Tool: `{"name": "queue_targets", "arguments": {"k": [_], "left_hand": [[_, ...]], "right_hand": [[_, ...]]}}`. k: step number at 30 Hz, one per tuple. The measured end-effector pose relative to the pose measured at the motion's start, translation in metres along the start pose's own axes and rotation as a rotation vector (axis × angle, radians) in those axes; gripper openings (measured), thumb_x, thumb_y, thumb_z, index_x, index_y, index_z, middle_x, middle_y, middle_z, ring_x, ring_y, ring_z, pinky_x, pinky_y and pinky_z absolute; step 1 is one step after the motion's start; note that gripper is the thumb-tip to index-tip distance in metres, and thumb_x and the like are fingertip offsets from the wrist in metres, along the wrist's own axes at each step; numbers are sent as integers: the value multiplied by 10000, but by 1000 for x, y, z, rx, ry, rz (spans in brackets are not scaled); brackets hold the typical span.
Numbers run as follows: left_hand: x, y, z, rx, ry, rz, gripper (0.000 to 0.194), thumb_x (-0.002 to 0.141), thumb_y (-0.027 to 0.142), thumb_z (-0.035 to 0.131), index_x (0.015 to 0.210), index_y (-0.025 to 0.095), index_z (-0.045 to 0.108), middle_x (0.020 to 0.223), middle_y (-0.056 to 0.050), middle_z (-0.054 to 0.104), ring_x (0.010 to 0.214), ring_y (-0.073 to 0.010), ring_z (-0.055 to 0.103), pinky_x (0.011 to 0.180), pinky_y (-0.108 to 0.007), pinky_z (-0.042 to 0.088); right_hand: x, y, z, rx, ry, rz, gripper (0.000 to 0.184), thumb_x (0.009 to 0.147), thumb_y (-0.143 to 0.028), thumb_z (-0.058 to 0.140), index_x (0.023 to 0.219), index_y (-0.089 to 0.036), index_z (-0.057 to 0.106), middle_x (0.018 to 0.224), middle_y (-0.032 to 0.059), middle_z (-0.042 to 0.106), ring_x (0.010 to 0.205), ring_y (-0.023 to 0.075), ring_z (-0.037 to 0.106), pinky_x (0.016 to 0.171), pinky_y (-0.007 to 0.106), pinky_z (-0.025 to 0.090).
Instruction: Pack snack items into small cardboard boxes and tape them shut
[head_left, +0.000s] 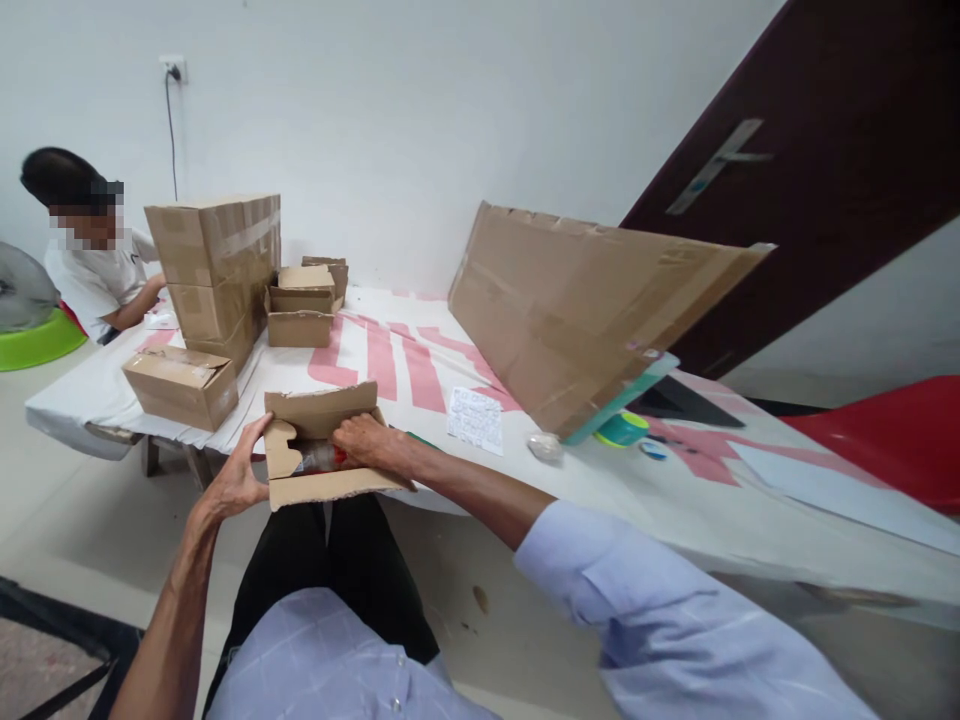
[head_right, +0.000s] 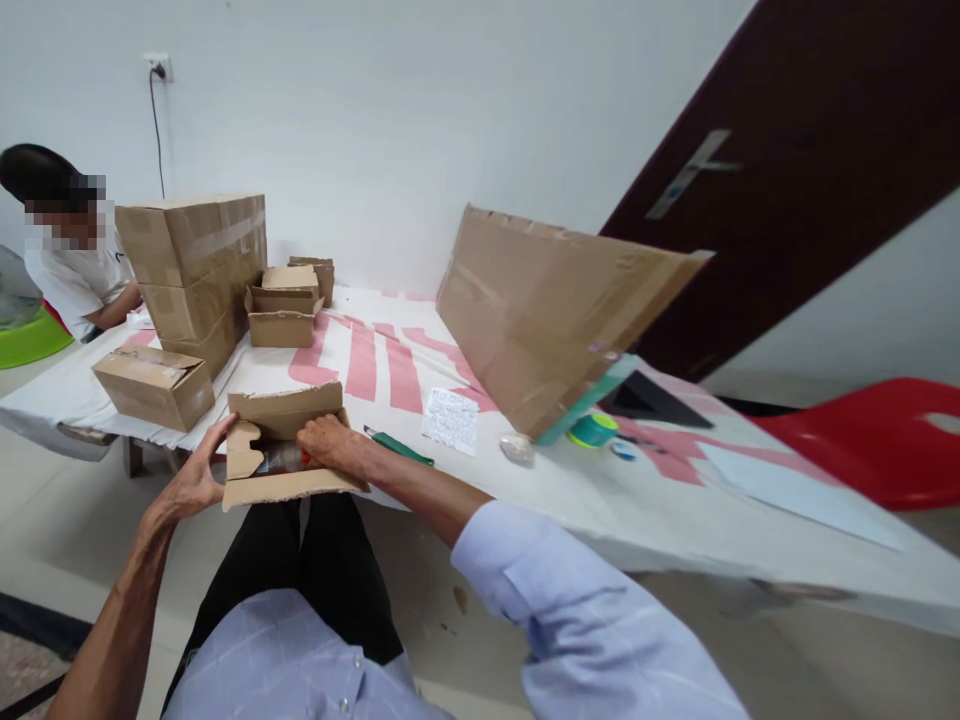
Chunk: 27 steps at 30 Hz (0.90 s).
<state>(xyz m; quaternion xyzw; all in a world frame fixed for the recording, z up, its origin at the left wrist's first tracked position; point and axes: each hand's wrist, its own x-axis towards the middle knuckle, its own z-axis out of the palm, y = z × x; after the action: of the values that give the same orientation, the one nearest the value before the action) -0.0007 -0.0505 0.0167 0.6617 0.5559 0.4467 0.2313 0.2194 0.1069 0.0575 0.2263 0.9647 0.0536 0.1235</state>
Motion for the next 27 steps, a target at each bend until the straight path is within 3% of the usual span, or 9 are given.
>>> {"name": "queue_targets", "arguments": {"k": [8,13,20,23,27], "left_hand": [[0,-1,2,32,-20,19,1130,708,346,909,1660,238,312,1668,-201,340,1536,-431,385,1120,-518,541],[5,-6,2,-25,-8,16,1121,696,302,897,1661,259,328,1666,-197,366,1499,-413,450,1108,-487,550],[47,-4,-8,-53,-54,46,1209,649,332,922,1666,221,278,1679,-238,356,1499,-443,457,1098,-516,546],[67,5,-15,-25,-73,82,1222,657,280,888,1681,212,224,1698,-236,339,1520,-430,438,1128,-520,525],[80,11,-19,21,-51,175,1250,607,189,862,1686,190,233,1698,-205,360,1566,-410,368,1290,-542,346]], "right_hand": [[-10,-9,-6,18,-12,-14,232,945,-153,663,1134,-92,784,1118,197,787,1043,303,752,845,329,516],[-21,1,-26,137,10,18,262,883,-249,703,1098,-126,789,1104,177,789,995,295,744,739,298,469],[-38,34,-74,392,43,64,145,784,-277,696,889,-188,743,889,53,738,839,197,644,609,253,367],[-38,48,-80,516,75,60,66,742,-232,669,786,-187,687,712,-17,623,679,135,529,559,254,303],[-36,64,-77,785,128,-63,50,702,-216,646,709,-167,658,631,-64,533,605,90,432,554,248,283]]}}
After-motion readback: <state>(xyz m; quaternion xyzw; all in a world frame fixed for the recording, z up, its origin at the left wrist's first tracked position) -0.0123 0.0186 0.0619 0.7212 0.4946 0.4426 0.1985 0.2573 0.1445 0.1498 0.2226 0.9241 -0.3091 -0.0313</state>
